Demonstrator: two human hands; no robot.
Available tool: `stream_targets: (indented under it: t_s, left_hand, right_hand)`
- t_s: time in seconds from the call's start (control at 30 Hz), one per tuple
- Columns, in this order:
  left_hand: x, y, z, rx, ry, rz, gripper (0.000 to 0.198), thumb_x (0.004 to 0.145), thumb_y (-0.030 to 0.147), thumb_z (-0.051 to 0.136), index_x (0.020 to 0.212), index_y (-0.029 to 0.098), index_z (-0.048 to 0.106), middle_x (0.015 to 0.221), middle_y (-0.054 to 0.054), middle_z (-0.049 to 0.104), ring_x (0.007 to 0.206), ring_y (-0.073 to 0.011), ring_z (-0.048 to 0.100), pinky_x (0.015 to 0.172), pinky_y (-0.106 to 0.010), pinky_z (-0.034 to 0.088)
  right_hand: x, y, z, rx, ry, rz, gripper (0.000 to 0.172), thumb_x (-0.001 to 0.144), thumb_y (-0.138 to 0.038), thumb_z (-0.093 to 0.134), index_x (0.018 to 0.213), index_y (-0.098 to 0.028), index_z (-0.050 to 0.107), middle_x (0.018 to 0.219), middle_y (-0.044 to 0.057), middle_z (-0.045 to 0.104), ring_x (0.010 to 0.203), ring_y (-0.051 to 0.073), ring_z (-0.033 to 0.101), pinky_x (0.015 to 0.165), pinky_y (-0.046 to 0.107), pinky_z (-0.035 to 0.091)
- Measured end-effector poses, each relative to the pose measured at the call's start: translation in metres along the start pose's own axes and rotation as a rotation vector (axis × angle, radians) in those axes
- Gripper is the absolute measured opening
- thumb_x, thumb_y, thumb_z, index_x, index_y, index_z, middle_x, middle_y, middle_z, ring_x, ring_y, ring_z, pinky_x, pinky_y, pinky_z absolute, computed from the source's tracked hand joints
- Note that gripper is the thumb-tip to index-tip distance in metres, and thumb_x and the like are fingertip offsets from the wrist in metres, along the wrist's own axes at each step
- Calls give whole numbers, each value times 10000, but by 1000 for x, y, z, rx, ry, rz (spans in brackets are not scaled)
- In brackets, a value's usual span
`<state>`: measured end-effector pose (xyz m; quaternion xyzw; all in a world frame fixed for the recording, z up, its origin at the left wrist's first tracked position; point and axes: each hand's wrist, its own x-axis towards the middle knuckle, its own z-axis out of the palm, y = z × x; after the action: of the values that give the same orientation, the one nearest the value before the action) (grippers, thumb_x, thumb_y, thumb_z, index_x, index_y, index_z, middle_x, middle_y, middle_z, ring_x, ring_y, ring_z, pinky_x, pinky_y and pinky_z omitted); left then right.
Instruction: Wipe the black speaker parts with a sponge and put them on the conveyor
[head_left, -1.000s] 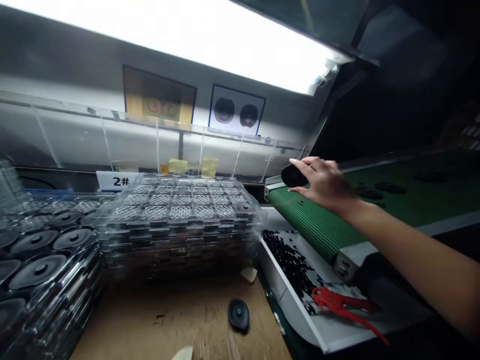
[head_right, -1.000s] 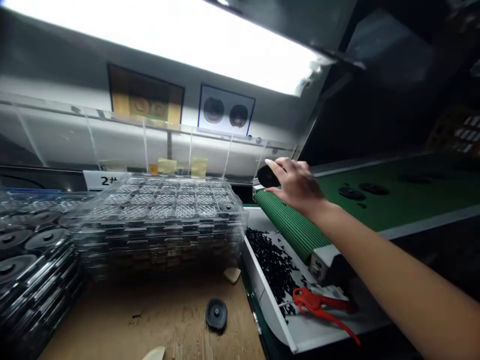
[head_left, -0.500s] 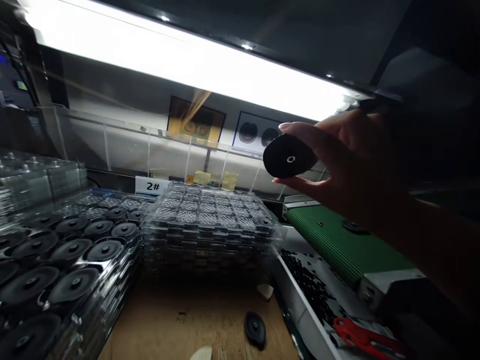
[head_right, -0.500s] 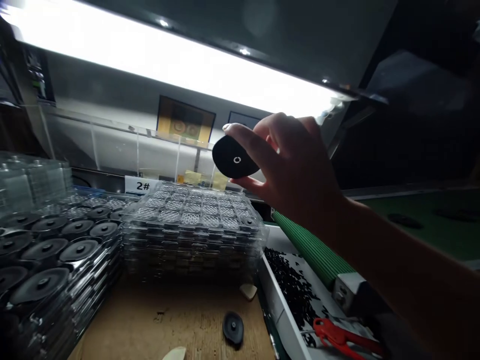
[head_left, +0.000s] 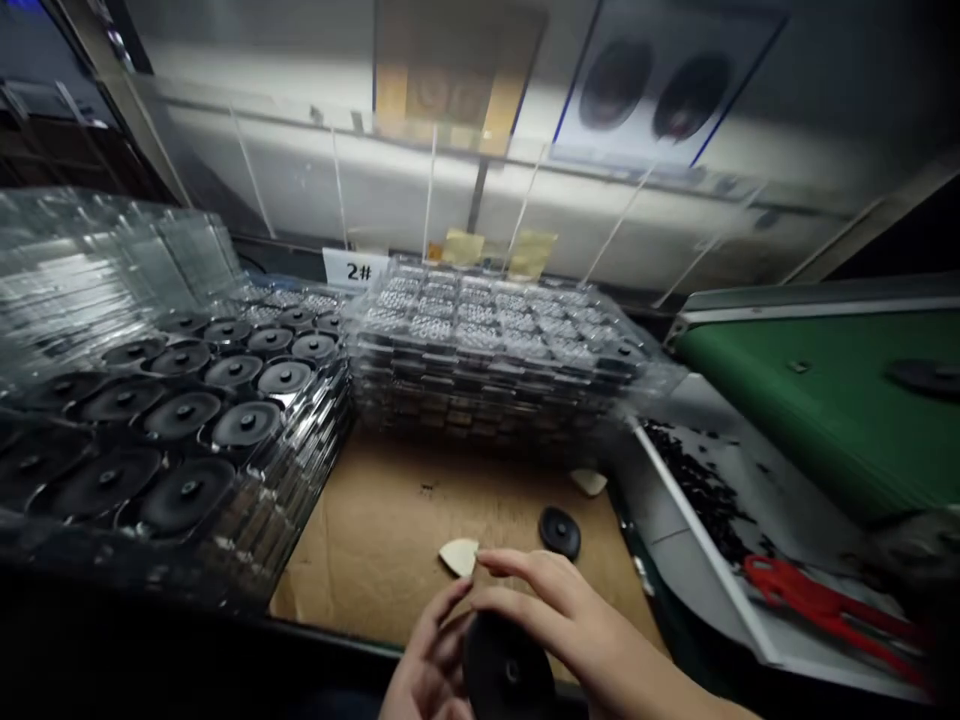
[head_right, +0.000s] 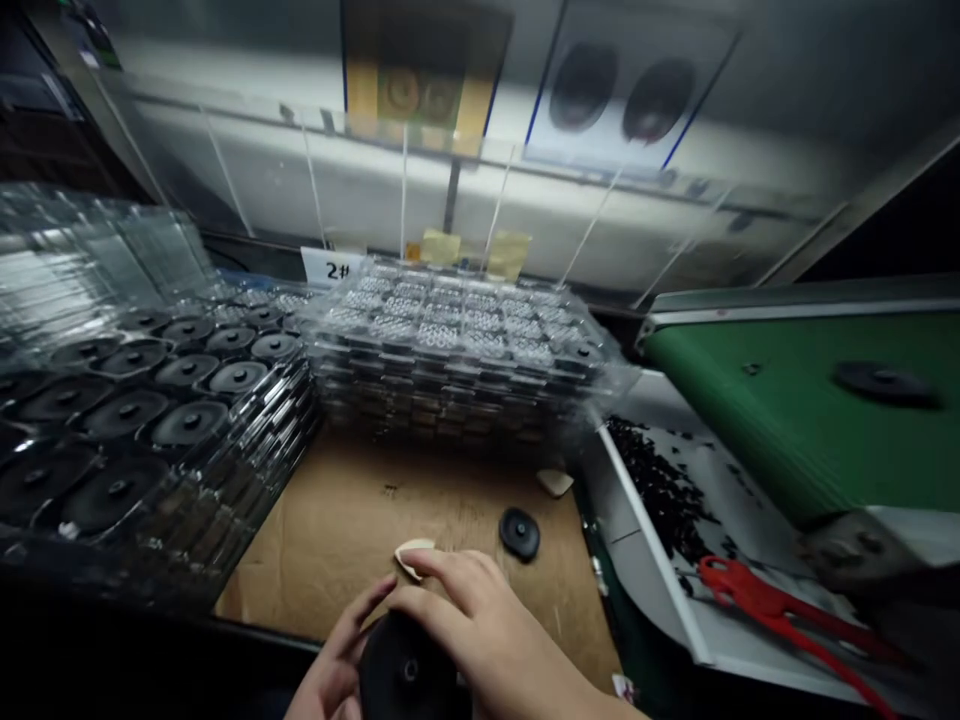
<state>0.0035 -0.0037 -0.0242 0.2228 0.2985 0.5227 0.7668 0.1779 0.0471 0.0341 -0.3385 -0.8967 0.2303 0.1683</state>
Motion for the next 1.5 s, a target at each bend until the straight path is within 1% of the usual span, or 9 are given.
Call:
stream_targets:
  t_s: [0.13, 0.27, 0.43, 0.6, 0.77, 0.97, 1.2, 1.4, 1.5]
  left_hand:
    - [3, 4, 3, -26, 35, -200, 734, 501, 527, 769, 1152, 270, 550, 1101, -83, 663, 1022, -246, 612, 836, -309, 450]
    - [5, 18, 6, -46, 66, -358, 568, 625, 475, 722, 1123, 240, 586, 1072, -63, 668, 1024, -210, 608, 822, -251, 445]
    - [9, 27, 5, -152, 76, -360, 474, 630, 461, 722, 1039, 231, 657, 985, -18, 704, 945, -148, 626, 814, -206, 444]
    - [12, 12, -13, -286, 63, -355, 489, 663, 348, 735, 1112, 193, 622, 1094, -77, 682, 1023, -187, 607, 911, -286, 433]
    - [13, 0, -31, -452, 246, -271, 343, 732, 319, 674, 1055, 203, 660, 1116, -93, 676, 1057, -309, 602, 933, -429, 446]
    - [14, 21, -31, -485, 329, -162, 281, 731, 308, 668, 1003, 240, 683, 1122, -62, 681, 1124, -312, 560, 943, -365, 462]
    - [15, 23, -23, -419, 375, -95, 346, 697, 321, 696, 1028, 225, 666, 1129, -88, 673, 1100, -296, 581, 944, -354, 460]
    - [16, 19, -17, -307, 408, -41, 475, 634, 308, 751, 1089, 238, 637, 1178, -102, 642, 1087, -276, 589, 956, -359, 441]
    - [19, 17, -13, -271, 414, -57, 490, 616, 307, 765, 1085, 246, 640, 1191, -95, 634, 1068, -267, 599, 927, -351, 459]
  right_hand:
    - [-15, -4, 30, 307, 29, 243, 754, 623, -410, 749, 1297, -251, 449, 1362, 125, 422, 1239, 302, 414, 1005, 413, 374]
    - [-16, -9, 55, 435, 90, 388, 699, 669, -417, 704, 1288, -230, 440, 1374, 157, 385, 1265, 334, 376, 1002, 493, 362]
    - [-13, -5, 72, 462, 124, 373, 725, 677, -468, 690, 1304, -237, 409, 1393, 168, 352, 1269, 347, 366, 988, 520, 368]
    - [-11, 13, 70, 248, -44, 229, 835, 729, -613, 580, 1421, -291, 242, 1468, 158, 223, 1311, 370, 273, 970, 541, 369]
    - [-4, 50, 88, -24, 159, 311, 509, 915, -442, 351, 1403, -305, 304, 1408, 98, 358, 1197, 301, 411, 916, 487, 428]
    - [8, 70, 126, -79, 210, 388, 368, 882, -250, 435, 1232, -266, 549, 1208, 143, 528, 964, 301, 497, 785, 503, 463]
    - [32, 72, 118, 78, 298, 414, 308, 920, -256, 359, 1068, -162, 612, 961, 125, 604, 860, 228, 584, 751, 373, 505]
    - [11, 47, 113, 243, 289, 406, 249, 913, -294, 412, 1005, -204, 624, 852, 49, 681, 778, 168, 652, 688, 270, 538]
    - [7, 35, 91, 266, 301, 451, 220, 897, -287, 446, 964, -207, 639, 820, 40, 688, 708, 163, 654, 605, 256, 538]
